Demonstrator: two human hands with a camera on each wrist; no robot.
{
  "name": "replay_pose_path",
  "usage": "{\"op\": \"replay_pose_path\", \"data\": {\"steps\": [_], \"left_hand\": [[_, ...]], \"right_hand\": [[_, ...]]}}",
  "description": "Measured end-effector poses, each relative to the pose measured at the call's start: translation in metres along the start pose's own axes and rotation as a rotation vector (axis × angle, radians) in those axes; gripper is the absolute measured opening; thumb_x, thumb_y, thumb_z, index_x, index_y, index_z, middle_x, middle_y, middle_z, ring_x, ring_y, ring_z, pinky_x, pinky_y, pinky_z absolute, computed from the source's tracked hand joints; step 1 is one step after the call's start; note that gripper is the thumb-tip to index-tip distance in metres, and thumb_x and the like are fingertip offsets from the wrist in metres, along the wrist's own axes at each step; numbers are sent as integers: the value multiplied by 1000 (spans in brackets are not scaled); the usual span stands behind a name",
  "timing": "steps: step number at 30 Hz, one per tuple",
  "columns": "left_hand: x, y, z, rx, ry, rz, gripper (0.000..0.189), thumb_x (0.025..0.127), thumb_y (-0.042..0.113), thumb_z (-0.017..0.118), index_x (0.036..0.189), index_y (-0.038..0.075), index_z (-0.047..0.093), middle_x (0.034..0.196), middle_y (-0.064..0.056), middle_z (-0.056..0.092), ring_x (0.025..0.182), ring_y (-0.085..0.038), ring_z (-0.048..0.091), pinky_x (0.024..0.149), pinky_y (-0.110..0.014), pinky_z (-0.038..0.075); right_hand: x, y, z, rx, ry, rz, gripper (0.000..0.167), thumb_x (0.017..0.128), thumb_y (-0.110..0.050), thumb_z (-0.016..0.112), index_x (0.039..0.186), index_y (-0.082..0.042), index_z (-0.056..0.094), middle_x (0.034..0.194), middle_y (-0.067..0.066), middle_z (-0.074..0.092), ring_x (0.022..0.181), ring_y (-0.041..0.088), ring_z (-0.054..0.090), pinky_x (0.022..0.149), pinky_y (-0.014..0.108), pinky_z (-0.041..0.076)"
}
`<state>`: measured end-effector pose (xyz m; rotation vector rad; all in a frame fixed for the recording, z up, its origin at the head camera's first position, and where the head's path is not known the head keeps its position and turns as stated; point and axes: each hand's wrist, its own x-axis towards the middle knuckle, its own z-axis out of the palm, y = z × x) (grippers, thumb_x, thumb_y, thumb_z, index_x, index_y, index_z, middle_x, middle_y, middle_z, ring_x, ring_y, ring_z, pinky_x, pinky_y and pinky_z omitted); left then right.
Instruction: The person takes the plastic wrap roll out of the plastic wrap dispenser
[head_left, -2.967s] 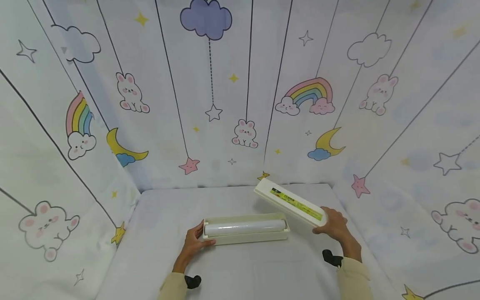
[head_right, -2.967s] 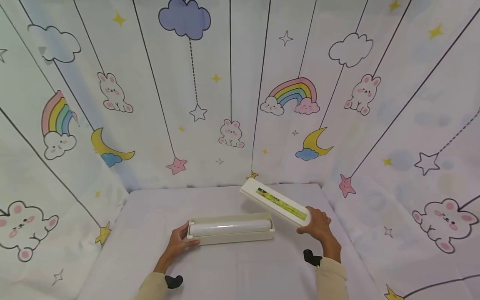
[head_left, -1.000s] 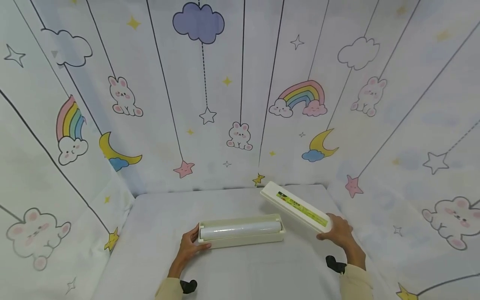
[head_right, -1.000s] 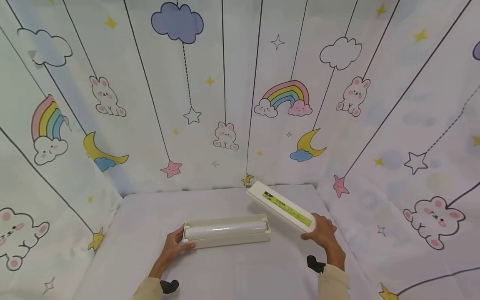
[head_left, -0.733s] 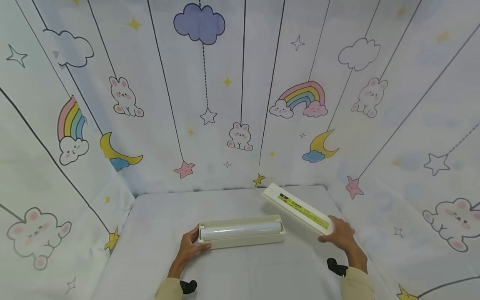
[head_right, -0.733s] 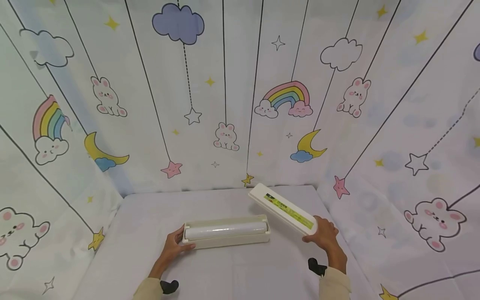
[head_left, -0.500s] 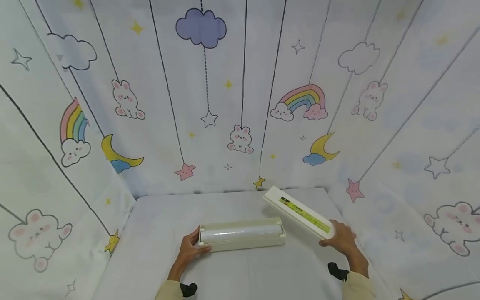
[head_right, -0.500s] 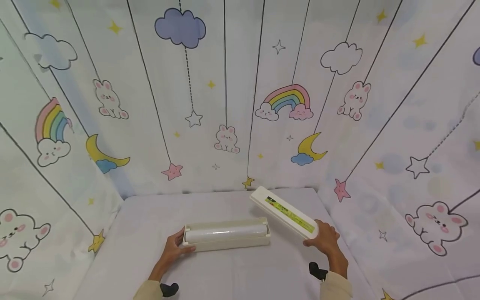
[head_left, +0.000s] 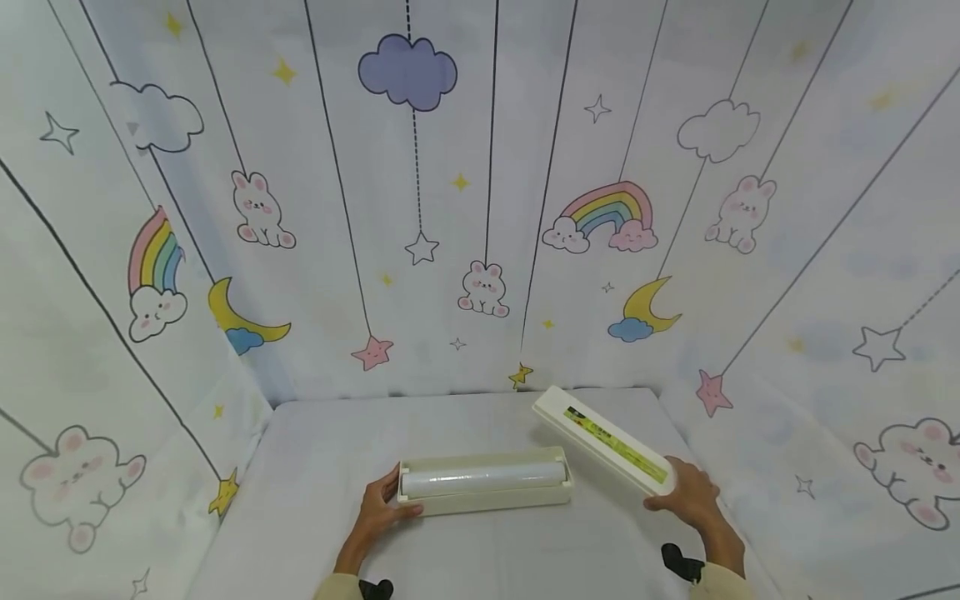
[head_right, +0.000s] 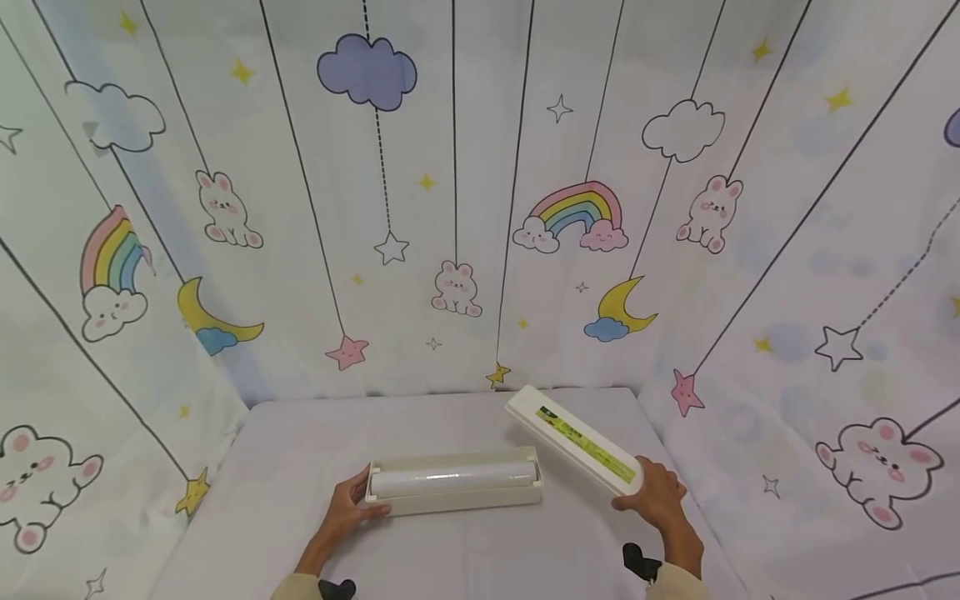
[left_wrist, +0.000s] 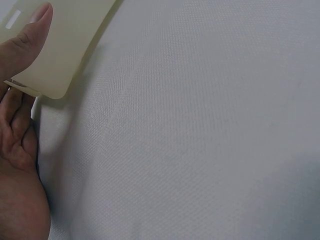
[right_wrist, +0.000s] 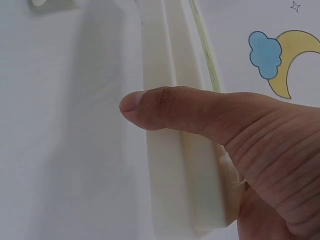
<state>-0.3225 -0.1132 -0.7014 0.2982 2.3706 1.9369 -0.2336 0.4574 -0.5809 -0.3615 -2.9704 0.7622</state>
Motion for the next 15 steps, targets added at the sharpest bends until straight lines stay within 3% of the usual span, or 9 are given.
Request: {"op": "replay_pose_path", "data": {"steps": [7, 8, 11, 15], "left_hand": [[0, 0, -6, 11, -1, 3, 103, 78, 7, 98, 161, -12, 40, 164, -29, 49, 153, -50, 49, 130, -39, 43], [0, -1, -6, 5, -1, 9, 103, 77, 7, 99, 161, -12, 40, 164, -29, 49, 153, -49, 50, 130, -40, 43], [2, -6, -4, 8, -3, 41, 103, 77, 9, 99, 160, -13, 42, 163, -30, 50, 151, -38, 56, 125, -25, 46], [-1, -4, -3, 32, -5, 81, 102, 77, 10, 99, 159, -14, 42, 161, -33, 50, 149, -41, 58, 125, -31, 49]], "right_hand": [[0, -1, 3, 2, -2, 1, 93, 64, -25, 104, 138, 10, 60, 115, 27, 74, 97, 36, 59, 80, 55, 42], [0, 0, 3, -3, 0, -2, 92, 64, -25, 104, 137, 10, 60, 114, 27, 74, 97, 36, 59, 80, 55, 42], [1, 4, 2, -10, 3, -4, 92, 65, -26, 104, 138, 9, 60, 114, 26, 74, 98, 37, 60, 81, 56, 42], [3, 6, 1, -12, 9, -1, 90, 64, -26, 104, 135, 8, 61, 112, 26, 75, 96, 38, 60, 79, 54, 42]]}}
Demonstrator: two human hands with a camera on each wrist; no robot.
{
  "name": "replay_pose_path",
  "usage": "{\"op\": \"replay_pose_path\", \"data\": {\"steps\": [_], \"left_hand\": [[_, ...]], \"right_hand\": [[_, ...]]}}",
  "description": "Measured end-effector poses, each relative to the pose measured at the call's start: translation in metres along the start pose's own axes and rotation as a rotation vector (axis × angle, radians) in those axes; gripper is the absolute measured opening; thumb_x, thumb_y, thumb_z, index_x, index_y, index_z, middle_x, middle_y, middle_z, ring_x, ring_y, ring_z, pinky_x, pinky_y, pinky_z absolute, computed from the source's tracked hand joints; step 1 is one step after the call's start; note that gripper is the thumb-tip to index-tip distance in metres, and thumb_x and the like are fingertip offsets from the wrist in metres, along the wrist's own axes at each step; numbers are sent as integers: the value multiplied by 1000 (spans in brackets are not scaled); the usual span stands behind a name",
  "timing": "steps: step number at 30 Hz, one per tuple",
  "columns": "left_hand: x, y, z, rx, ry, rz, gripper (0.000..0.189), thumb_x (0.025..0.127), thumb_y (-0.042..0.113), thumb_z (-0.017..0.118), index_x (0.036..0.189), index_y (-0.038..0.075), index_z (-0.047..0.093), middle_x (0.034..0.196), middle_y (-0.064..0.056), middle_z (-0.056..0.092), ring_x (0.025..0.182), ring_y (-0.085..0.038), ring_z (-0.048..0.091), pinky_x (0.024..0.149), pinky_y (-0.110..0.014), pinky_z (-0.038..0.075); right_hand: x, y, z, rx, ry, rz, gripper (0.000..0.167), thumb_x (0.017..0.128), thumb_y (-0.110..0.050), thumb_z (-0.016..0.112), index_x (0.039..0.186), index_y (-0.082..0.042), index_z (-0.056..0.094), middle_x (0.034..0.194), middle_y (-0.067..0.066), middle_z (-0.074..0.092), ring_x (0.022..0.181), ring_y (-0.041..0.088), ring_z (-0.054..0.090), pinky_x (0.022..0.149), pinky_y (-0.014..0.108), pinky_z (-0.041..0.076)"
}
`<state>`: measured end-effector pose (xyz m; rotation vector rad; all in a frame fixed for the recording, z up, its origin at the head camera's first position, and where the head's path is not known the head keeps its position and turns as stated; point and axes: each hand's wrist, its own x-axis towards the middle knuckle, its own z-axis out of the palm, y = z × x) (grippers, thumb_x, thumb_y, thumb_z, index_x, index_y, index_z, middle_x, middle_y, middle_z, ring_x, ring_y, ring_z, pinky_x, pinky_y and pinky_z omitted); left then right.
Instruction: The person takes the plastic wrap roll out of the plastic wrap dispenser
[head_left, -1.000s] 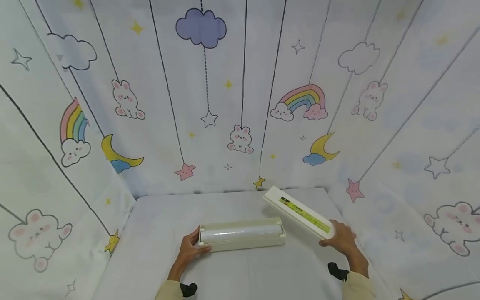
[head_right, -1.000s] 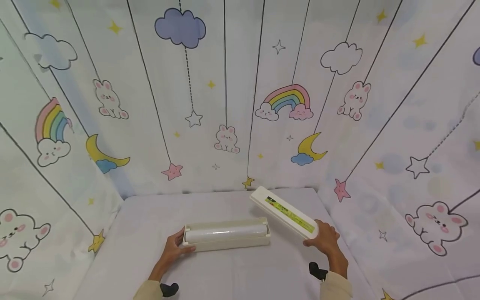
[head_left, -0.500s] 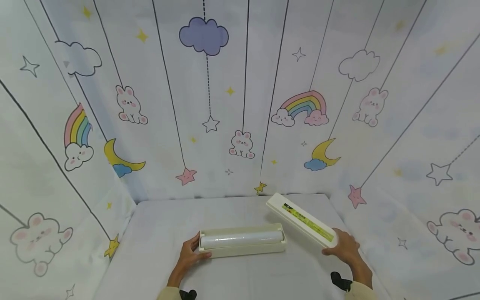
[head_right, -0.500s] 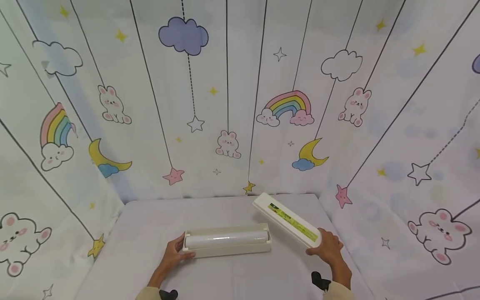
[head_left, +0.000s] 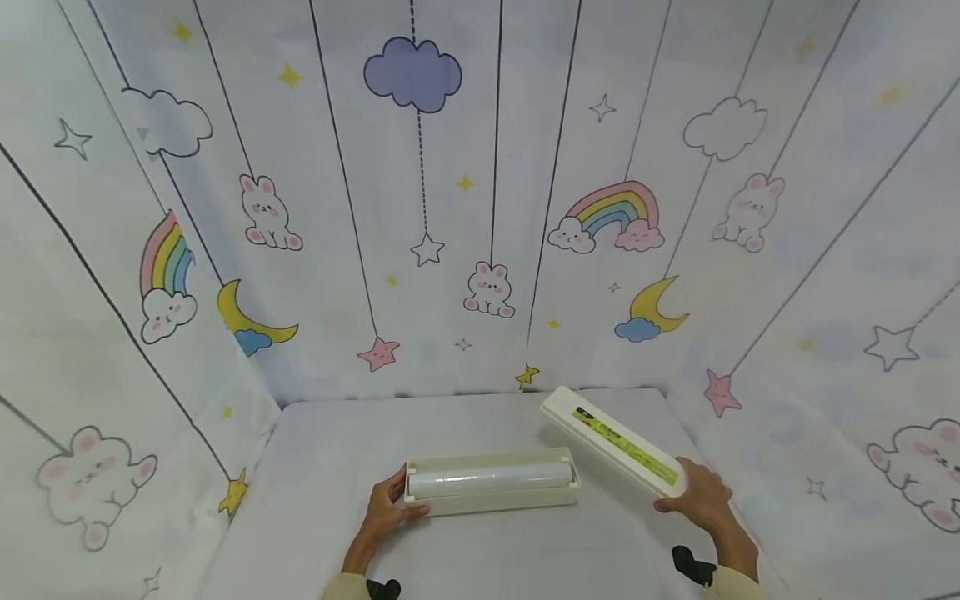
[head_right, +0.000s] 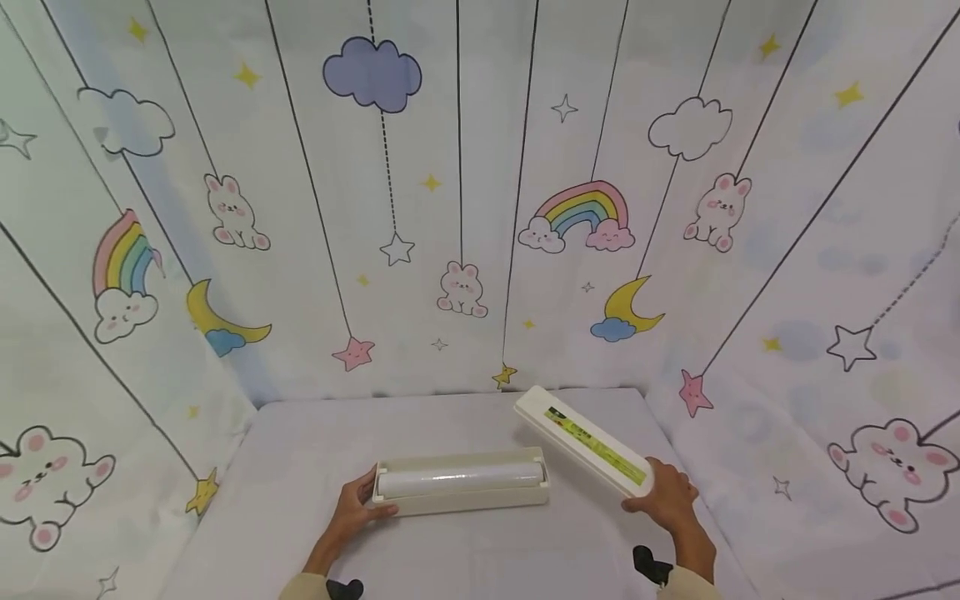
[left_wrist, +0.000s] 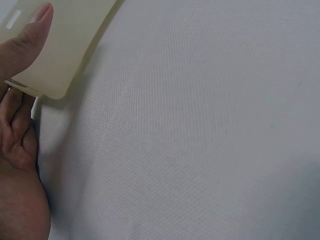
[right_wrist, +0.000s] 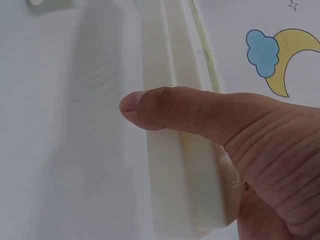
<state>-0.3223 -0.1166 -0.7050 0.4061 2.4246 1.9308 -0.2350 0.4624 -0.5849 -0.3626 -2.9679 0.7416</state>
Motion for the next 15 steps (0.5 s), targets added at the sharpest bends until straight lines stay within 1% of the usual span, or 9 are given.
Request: {"op": "replay_pose_path", "data": {"steps": [1, 2, 3, 5, 9, 11, 12, 15], "left_hand": [[-1, 2, 1, -3, -3, -3, 102, 78, 10, 99, 159, -15, 42, 161, -34, 50, 150, -49, 54, 127, -38, 48], [-1, 3, 1, -2, -4, 0, 102, 78, 10, 99, 159, -15, 41, 160, -35, 50, 150, -53, 52, 128, -44, 46], [-1, 3, 2, -15, -1, -17, 104, 78, 11, 99, 160, -14, 41, 161, -34, 50, 150, -54, 50, 128, -45, 45], [0, 3, 2, -28, 3, -32, 105, 78, 12, 100, 161, -12, 40, 162, -31, 50, 151, -53, 50, 129, -39, 44], [4, 1, 2, -4, 1, -4, 104, 79, 12, 99, 161, -13, 40, 162, -32, 49, 150, -51, 53, 124, -20, 46], [5, 0, 2, -2, 1, 0, 103, 79, 12, 99, 161, -13, 40, 162, -33, 50, 149, -51, 53, 123, -19, 46], [5, 0, 2, -6, 2, -8, 103, 79, 12, 99, 160, -13, 41, 162, -32, 50, 150, -51, 53, 123, -20, 46], [2, 2, 2, -12, 0, -42, 103, 78, 12, 99, 161, -11, 42, 162, -30, 51, 151, -51, 52, 127, -30, 46]], "right_hand": [[0, 0, -1, -2, 2, 0, 90, 64, -26, 104, 135, 8, 62, 112, 25, 75, 96, 37, 61, 79, 53, 42], [0, -1, -1, 0, 2, -1, 90, 64, -26, 104, 135, 8, 62, 113, 25, 75, 96, 37, 61, 79, 53, 41], [0, -1, -2, 0, 1, -6, 90, 64, -25, 104, 135, 8, 61, 113, 26, 75, 96, 37, 60, 78, 53, 41], [0, -3, -2, -1, 6, -15, 90, 65, -26, 103, 136, 8, 61, 114, 26, 74, 97, 37, 60, 78, 53, 41], [0, -6, -4, 0, 21, -23, 89, 65, -24, 103, 137, 8, 61, 115, 27, 74, 97, 37, 60, 78, 53, 41], [-3, -6, -3, 3, 24, -14, 89, 65, -23, 103, 137, 8, 61, 115, 27, 74, 98, 37, 61, 78, 52, 41], [-4, -6, -3, 4, 24, -10, 89, 65, -23, 103, 137, 8, 61, 116, 27, 74, 98, 37, 61, 78, 52, 41], [-7, -3, -2, 7, 16, 11, 91, 65, -23, 104, 138, 10, 60, 115, 28, 74, 97, 37, 60, 78, 52, 41]]}}
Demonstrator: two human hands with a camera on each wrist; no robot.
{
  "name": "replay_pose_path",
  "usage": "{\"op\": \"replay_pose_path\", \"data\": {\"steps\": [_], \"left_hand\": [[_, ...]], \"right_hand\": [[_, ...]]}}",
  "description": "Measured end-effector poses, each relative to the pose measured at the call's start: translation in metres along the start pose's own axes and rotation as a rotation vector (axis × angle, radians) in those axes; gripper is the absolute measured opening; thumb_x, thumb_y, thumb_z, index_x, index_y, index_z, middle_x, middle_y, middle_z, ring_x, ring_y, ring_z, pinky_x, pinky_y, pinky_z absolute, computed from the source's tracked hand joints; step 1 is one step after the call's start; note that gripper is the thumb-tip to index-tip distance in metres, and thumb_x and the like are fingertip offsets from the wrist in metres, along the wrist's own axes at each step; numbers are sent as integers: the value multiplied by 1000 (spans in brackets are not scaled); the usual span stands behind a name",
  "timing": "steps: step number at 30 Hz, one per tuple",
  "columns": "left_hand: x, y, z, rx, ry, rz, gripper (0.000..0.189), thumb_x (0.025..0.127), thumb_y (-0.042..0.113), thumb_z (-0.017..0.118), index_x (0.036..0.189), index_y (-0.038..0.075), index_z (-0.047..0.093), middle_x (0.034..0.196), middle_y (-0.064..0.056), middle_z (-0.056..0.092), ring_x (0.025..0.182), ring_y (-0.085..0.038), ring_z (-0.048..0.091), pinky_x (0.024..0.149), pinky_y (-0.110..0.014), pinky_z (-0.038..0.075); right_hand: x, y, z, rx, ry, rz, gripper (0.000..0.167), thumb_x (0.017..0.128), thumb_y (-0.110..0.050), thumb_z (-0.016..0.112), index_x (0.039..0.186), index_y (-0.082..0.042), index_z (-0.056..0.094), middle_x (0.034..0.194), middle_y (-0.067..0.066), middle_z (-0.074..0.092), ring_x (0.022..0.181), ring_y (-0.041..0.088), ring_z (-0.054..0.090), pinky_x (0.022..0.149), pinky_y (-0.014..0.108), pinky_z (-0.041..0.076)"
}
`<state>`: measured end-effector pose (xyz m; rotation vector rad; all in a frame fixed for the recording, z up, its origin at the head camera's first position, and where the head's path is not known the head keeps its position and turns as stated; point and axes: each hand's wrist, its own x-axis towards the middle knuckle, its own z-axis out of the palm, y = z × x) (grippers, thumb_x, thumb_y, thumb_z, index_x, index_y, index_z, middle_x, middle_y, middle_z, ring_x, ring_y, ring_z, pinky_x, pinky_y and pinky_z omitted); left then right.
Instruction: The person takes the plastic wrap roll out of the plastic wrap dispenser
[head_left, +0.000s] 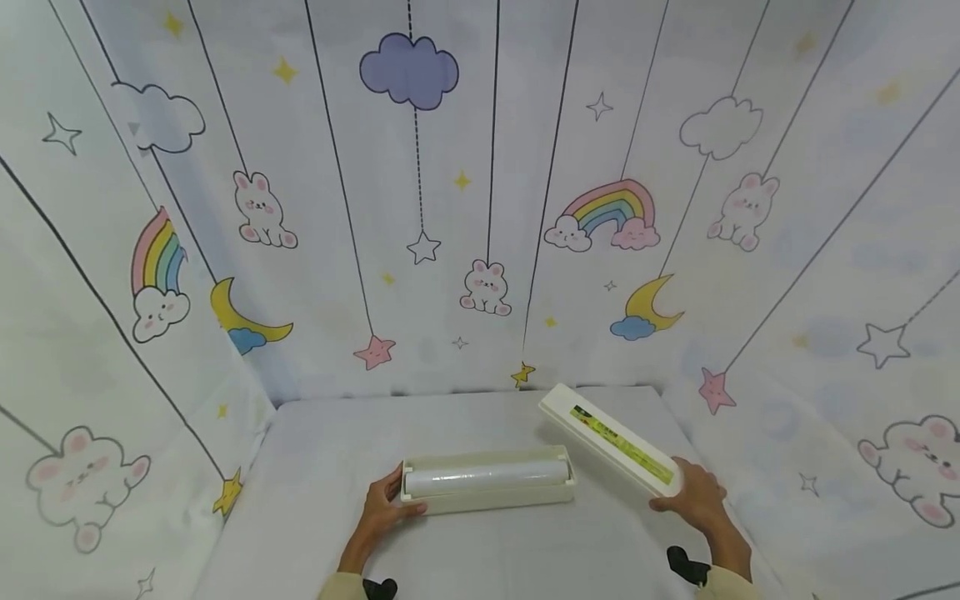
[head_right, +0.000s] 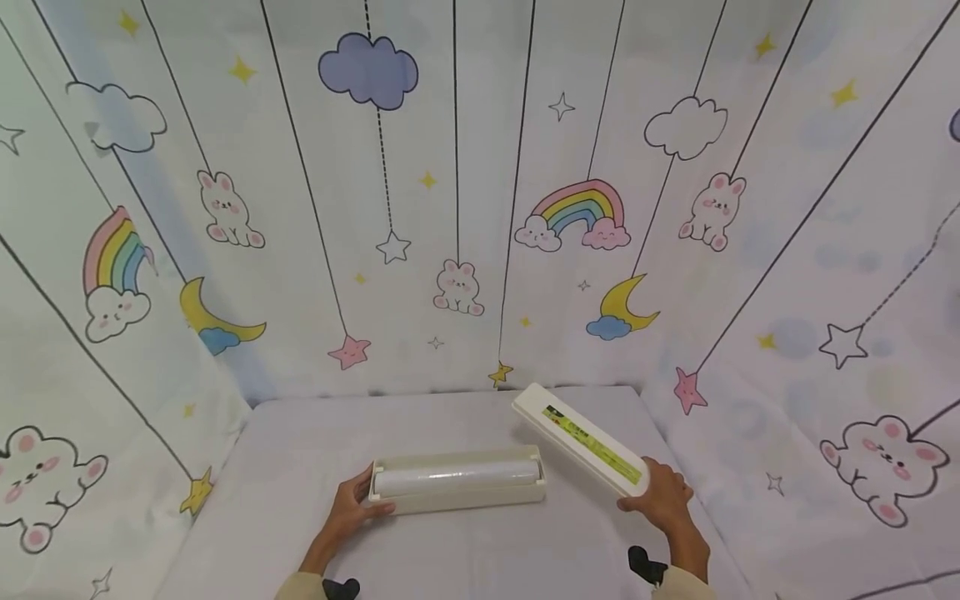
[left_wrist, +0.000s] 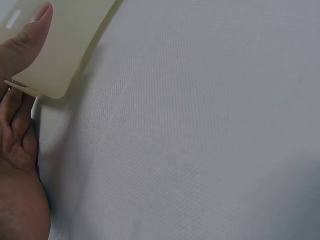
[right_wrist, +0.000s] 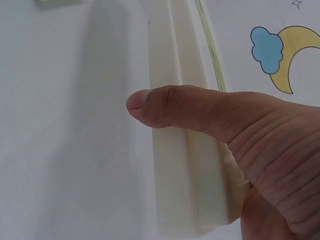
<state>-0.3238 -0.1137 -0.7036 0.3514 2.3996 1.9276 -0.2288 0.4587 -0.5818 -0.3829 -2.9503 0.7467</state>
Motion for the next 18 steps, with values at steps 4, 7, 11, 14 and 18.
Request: {"op": "replay_pose_path", "data": {"steps": [4, 7, 11, 14, 18], "left_hand": [[-4, 3, 0, 29, -4, -3, 103, 77, 10, 99, 159, -14, 42, 160, -32, 53, 149, -52, 53, 127, -46, 47], [-4, 4, 0, 27, -7, -5, 102, 77, 9, 99, 159, -14, 43, 160, -32, 53, 149, -51, 53, 128, -49, 45], [-2, 3, 0, -5, -7, -37, 103, 78, 9, 99, 162, -10, 42, 162, -27, 53, 152, -47, 53, 131, -46, 41], [-1, 2, 0, -14, -4, -51, 104, 78, 9, 99, 162, -9, 41, 163, -26, 53, 152, -45, 53, 132, -45, 41], [0, 1, -1, -8, -5, -49, 104, 78, 9, 99, 163, -9, 40, 164, -26, 52, 153, -45, 52, 132, -43, 42]], "right_hand": [[-3, 5, 4, 3, -13, 21, 91, 64, -22, 103, 137, 10, 60, 114, 27, 74, 96, 37, 59, 78, 53, 41], [-3, 8, 7, -1, -12, 26, 91, 64, -23, 103, 137, 9, 60, 114, 26, 75, 95, 36, 59, 78, 53, 41], [-1, 6, 7, 0, -10, 31, 92, 64, -22, 103, 138, 10, 59, 115, 28, 74, 96, 37, 58, 79, 54, 41], [-2, 2, 5, 7, -20, 36, 93, 65, -22, 103, 139, 11, 58, 117, 30, 73, 97, 39, 58, 80, 56, 40], [-2, 0, 4, 5, -30, 48, 92, 66, -23, 102, 139, 12, 57, 117, 31, 72, 98, 40, 57, 82, 57, 40]]}}
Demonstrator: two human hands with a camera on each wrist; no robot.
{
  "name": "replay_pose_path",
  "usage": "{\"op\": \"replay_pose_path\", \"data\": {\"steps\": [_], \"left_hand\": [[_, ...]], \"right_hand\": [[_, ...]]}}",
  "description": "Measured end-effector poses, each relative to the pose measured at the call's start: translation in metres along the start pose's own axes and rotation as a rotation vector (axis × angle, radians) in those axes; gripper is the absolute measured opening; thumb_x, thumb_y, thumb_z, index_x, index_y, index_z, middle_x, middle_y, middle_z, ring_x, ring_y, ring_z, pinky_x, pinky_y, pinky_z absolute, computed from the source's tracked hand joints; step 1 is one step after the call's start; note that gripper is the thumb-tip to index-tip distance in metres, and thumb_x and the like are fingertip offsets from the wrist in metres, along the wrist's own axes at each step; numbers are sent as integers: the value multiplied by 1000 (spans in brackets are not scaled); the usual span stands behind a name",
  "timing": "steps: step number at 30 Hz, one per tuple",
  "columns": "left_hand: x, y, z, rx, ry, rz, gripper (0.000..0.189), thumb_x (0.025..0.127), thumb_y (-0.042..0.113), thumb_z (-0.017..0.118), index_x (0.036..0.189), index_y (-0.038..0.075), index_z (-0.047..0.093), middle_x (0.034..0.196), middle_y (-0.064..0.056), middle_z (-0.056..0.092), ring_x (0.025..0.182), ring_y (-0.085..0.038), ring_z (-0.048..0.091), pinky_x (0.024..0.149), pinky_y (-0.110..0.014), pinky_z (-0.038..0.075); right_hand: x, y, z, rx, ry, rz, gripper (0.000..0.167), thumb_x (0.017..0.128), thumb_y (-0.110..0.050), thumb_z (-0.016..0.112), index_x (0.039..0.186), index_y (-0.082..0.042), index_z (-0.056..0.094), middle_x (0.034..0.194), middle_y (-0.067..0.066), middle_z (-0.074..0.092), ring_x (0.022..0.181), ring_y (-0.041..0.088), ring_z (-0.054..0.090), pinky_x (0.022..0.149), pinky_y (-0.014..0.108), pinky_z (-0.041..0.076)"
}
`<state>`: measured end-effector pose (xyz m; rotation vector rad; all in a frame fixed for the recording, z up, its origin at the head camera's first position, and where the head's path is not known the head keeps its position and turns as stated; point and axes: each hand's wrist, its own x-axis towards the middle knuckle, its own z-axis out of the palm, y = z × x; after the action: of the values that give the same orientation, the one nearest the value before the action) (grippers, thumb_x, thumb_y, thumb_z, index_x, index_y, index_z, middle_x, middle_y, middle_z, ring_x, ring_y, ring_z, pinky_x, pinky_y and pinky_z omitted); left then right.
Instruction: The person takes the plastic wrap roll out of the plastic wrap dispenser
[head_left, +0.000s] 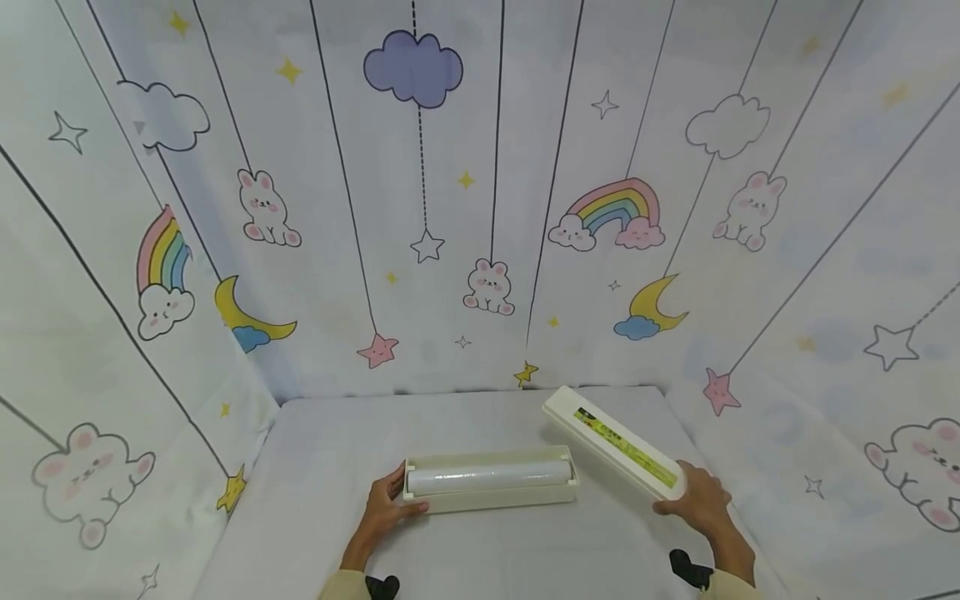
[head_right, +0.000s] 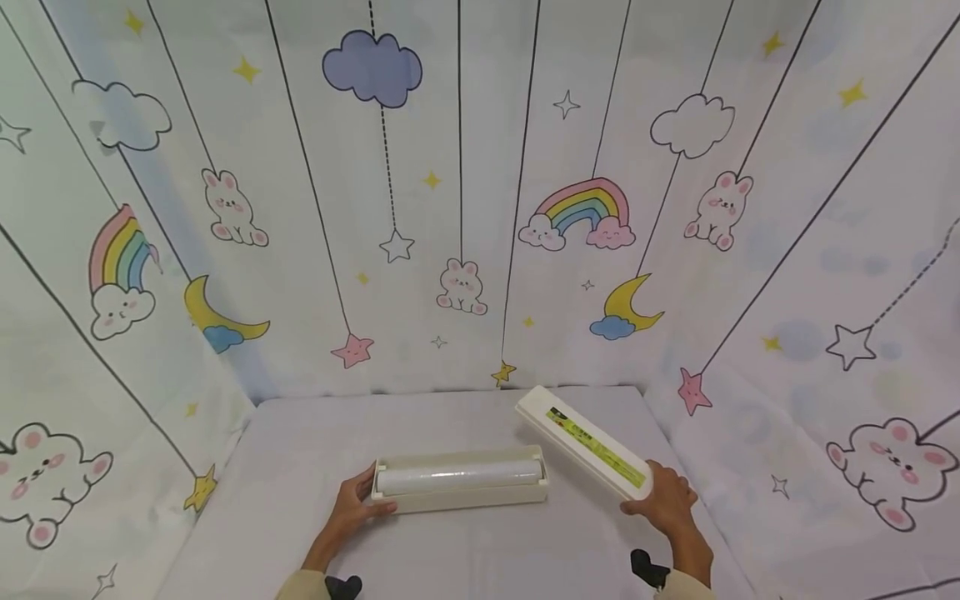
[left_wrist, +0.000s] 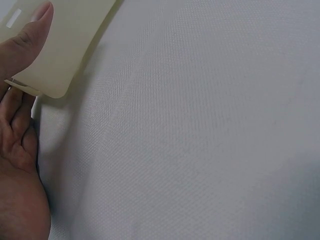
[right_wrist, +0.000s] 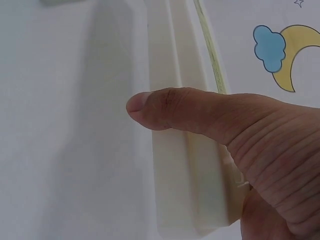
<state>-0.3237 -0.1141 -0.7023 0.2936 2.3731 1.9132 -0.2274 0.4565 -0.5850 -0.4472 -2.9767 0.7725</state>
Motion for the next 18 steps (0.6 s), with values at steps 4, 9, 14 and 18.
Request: {"op": "replay_pose_path", "data": {"steps": [4, 9, 14, 18], "left_hand": [[1, 0, 1, -6, 7, -18, 105, 79, 10, 99, 164, -7, 40, 166, -24, 50, 154, -44, 51, 133, -40, 40], [0, -1, 0, -3, 3, -6, 105, 78, 9, 99, 163, -9, 40, 166, -26, 49, 154, -47, 50, 132, -39, 41], [1, -4, -1, -8, 5, 53, 105, 77, 12, 100, 161, -10, 42, 163, -29, 51, 150, -50, 53, 126, -23, 45], [0, -6, -1, 14, 4, 87, 104, 77, 13, 100, 160, -13, 42, 160, -33, 52, 147, -51, 55, 122, -20, 48]], "right_hand": [[1, 1, 0, -1, -3, 16, 91, 67, -22, 102, 139, 12, 57, 117, 31, 71, 98, 41, 57, 84, 60, 41], [3, 4, 2, -7, -7, 27, 92, 67, -21, 102, 140, 13, 56, 118, 32, 72, 98, 42, 58, 84, 60, 41], [4, 8, 4, -18, -11, 25, 94, 67, -23, 102, 140, 13, 55, 119, 33, 71, 97, 42, 59, 82, 59, 42], [3, 11, 5, -34, -22, 32, 93, 67, -25, 102, 139, 12, 56, 118, 32, 72, 96, 40, 60, 80, 56, 42]]}}
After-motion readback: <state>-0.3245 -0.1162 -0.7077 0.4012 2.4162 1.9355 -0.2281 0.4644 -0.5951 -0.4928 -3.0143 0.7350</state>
